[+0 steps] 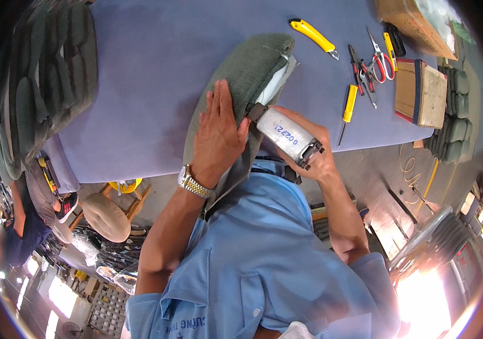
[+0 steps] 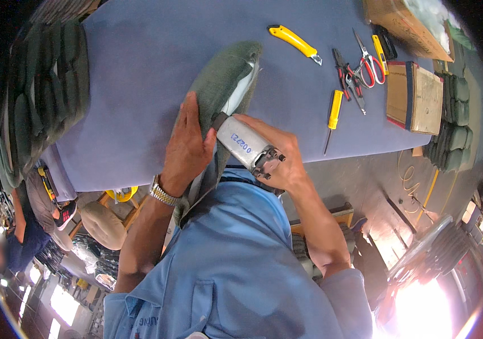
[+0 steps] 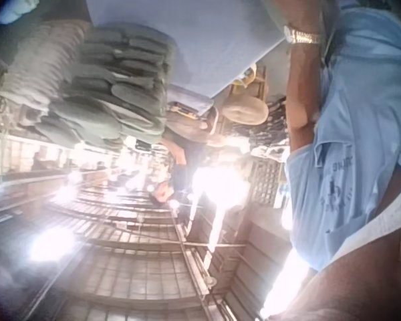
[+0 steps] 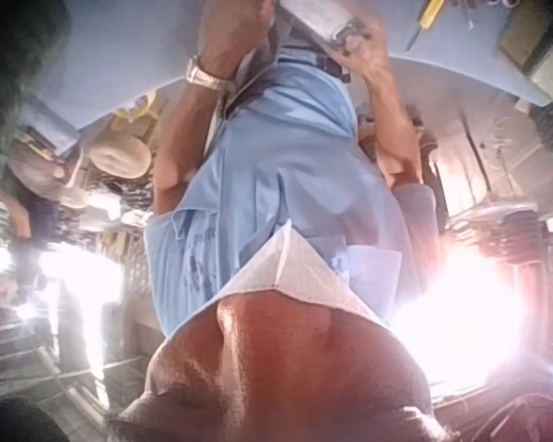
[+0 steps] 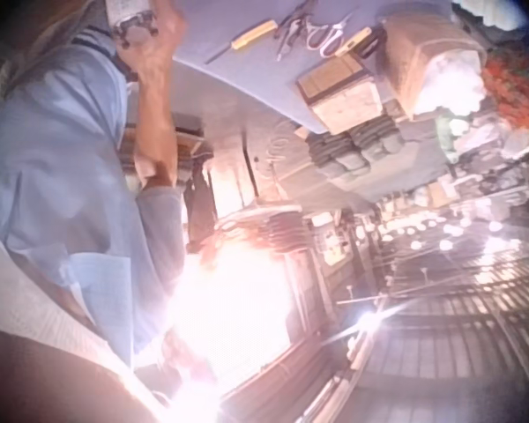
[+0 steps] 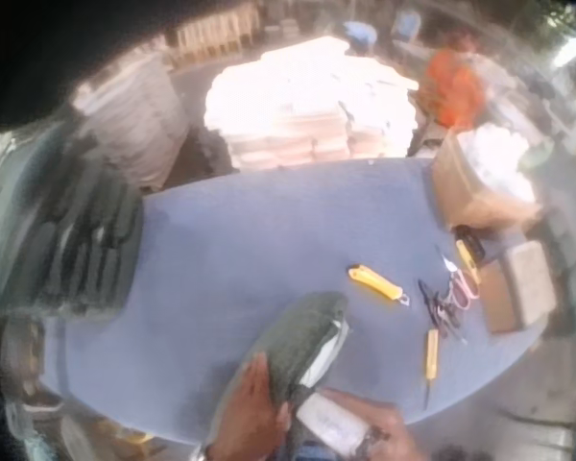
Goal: The person assembles a cushion by attaching green fabric to a white foam insert. They use a staple gun to secure the fabric, a utility knife to trim excess material, and scissors to cut threads. The person repeatedly folds, staples, and trims the fabric around the foam.
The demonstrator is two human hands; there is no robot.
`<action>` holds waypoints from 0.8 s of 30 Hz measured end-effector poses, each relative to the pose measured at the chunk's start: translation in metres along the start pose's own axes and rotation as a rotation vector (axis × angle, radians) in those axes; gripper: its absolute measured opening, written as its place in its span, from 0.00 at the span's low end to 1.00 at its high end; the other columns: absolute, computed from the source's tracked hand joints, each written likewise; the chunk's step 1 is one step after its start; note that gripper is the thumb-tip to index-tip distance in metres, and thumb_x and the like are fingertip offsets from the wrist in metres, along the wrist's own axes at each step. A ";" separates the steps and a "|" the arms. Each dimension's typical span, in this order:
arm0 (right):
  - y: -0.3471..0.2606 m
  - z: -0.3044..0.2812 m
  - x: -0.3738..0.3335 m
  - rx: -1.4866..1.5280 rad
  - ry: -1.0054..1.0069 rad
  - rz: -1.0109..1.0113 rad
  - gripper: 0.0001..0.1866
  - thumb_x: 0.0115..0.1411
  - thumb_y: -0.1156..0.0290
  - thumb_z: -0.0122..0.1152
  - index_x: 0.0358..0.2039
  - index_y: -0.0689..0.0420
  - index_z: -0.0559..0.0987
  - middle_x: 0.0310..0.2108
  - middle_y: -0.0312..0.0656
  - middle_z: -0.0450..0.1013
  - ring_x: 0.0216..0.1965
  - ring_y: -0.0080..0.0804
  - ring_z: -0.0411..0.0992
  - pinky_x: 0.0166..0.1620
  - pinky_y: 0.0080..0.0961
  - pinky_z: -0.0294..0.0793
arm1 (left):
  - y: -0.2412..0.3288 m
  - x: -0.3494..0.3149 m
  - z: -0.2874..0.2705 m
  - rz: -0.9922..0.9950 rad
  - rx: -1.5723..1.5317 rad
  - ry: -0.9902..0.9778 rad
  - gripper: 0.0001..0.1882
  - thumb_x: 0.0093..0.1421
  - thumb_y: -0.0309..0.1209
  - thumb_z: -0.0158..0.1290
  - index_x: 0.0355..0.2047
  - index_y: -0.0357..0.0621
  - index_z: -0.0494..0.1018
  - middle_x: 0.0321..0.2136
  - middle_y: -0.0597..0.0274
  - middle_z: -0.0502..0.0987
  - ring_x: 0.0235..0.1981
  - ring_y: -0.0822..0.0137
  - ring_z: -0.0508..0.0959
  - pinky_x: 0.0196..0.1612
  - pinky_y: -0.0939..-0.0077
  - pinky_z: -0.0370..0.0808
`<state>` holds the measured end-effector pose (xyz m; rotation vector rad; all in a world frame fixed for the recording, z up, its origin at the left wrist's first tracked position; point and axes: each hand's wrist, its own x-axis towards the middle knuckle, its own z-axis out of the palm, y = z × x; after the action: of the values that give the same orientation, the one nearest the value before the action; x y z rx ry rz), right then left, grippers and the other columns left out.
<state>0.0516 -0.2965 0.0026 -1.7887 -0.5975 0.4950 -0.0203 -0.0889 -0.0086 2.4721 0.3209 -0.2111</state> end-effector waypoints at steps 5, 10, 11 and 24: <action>0.009 -0.006 0.007 0.041 -0.081 0.002 0.37 0.47 0.73 0.73 0.60 0.64 0.77 0.54 0.55 0.79 0.53 0.41 0.81 0.56 0.31 0.77 | 0.006 0.003 -0.006 -0.007 -0.003 -0.013 0.47 0.64 0.34 0.59 0.74 0.33 0.45 0.73 0.37 0.55 0.73 0.37 0.58 0.67 0.40 0.67; -0.003 -0.012 0.022 0.146 -0.151 0.026 0.33 0.50 0.75 0.70 0.59 0.66 0.76 0.55 0.54 0.78 0.55 0.42 0.80 0.58 0.31 0.76 | 0.008 0.007 -0.001 -0.032 0.036 -0.011 0.48 0.62 0.32 0.60 0.74 0.34 0.45 0.73 0.38 0.55 0.73 0.38 0.58 0.67 0.41 0.66; -0.002 -0.010 0.021 0.123 -0.154 0.034 0.33 0.50 0.75 0.70 0.59 0.66 0.76 0.55 0.54 0.78 0.54 0.42 0.80 0.58 0.32 0.76 | 0.008 0.007 -0.001 -0.029 0.041 -0.002 0.48 0.62 0.32 0.61 0.74 0.34 0.45 0.73 0.38 0.54 0.73 0.38 0.58 0.67 0.41 0.66; -0.001 -0.006 0.016 0.093 -0.136 -0.013 0.38 0.44 0.72 0.71 0.61 0.63 0.76 0.54 0.53 0.79 0.55 0.47 0.80 0.58 0.33 0.76 | 0.011 0.002 -0.004 -0.053 0.026 -0.025 0.50 0.59 0.29 0.62 0.75 0.34 0.46 0.73 0.38 0.55 0.73 0.39 0.59 0.66 0.39 0.67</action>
<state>0.0679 -0.2908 0.0043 -1.6713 -0.6694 0.6292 -0.0150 -0.0942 0.0008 2.4860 0.3760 -0.2699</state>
